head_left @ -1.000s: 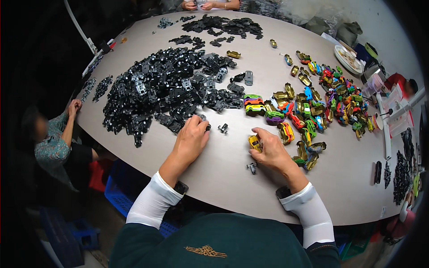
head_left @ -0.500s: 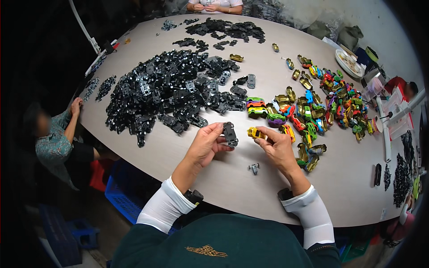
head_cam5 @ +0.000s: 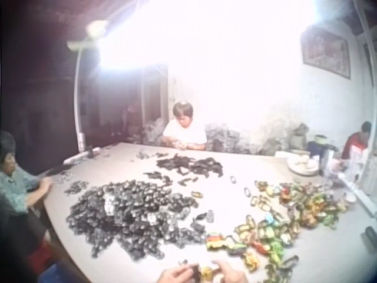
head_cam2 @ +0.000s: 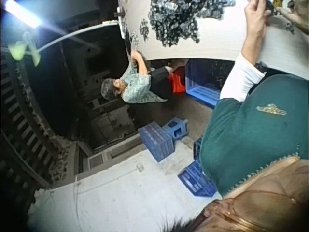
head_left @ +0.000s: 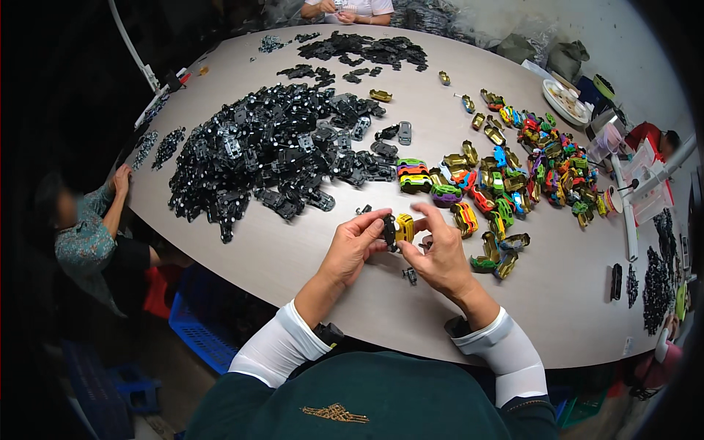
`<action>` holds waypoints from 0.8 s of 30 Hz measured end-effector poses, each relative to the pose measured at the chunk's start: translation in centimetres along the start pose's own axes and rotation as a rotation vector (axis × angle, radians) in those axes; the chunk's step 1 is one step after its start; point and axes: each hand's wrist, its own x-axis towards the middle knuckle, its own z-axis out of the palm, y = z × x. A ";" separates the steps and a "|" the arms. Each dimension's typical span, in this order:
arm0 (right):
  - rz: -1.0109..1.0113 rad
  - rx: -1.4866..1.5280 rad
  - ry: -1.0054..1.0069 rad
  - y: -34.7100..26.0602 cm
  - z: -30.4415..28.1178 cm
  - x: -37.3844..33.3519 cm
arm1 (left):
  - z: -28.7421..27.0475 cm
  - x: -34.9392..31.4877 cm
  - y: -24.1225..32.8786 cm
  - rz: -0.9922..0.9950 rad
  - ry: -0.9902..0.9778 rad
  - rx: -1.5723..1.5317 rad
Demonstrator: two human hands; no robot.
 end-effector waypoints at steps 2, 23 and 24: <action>0.048 0.002 -0.094 0.3 -0.3 0.0 | 0.2 -0.3 0.1 0.005 -0.001 -0.046; 0.160 0.084 -0.086 0.1 0.6 -0.4 | 0.6 -2.1 0.0 0.093 0.125 0.287; 0.103 0.056 -0.053 0.3 0.9 -0.5 | 0.6 -2.1 -0.4 0.136 0.138 0.321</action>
